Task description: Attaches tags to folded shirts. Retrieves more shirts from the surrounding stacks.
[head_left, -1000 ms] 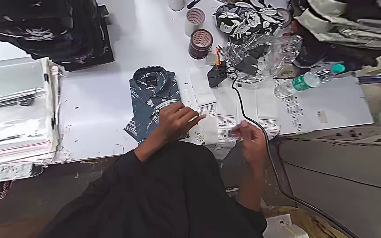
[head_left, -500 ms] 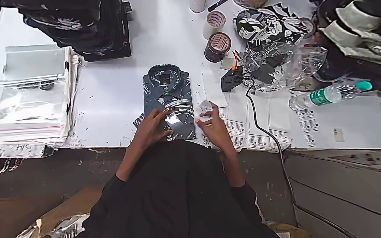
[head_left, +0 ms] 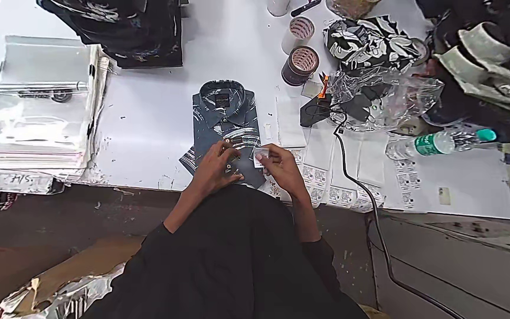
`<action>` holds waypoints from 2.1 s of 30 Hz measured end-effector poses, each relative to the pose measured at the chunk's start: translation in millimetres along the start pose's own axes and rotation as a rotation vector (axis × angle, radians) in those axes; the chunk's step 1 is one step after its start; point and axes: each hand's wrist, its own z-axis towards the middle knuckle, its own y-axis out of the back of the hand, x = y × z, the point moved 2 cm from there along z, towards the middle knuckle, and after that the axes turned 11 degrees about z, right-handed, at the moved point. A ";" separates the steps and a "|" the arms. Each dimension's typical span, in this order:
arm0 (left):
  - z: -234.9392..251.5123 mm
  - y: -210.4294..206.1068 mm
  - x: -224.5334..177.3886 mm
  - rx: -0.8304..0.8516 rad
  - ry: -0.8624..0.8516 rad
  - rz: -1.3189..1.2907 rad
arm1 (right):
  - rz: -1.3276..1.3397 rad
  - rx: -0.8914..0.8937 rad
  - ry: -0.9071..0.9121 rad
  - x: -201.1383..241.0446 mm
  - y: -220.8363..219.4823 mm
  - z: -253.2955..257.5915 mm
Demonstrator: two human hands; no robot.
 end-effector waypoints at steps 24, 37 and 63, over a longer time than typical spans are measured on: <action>2.5 -11.2 12.9 -0.056 -0.008 -0.160 | -0.110 0.004 -0.198 -15.3 9.8 -13.3; -33.1 68.1 75.1 -0.721 0.194 -1.076 | 0.233 0.219 0.416 118.7 -85.1 -7.9; -1.9 66.5 0.5 -0.374 0.440 -1.769 | 0.792 0.081 -0.075 51.9 -34.5 29.0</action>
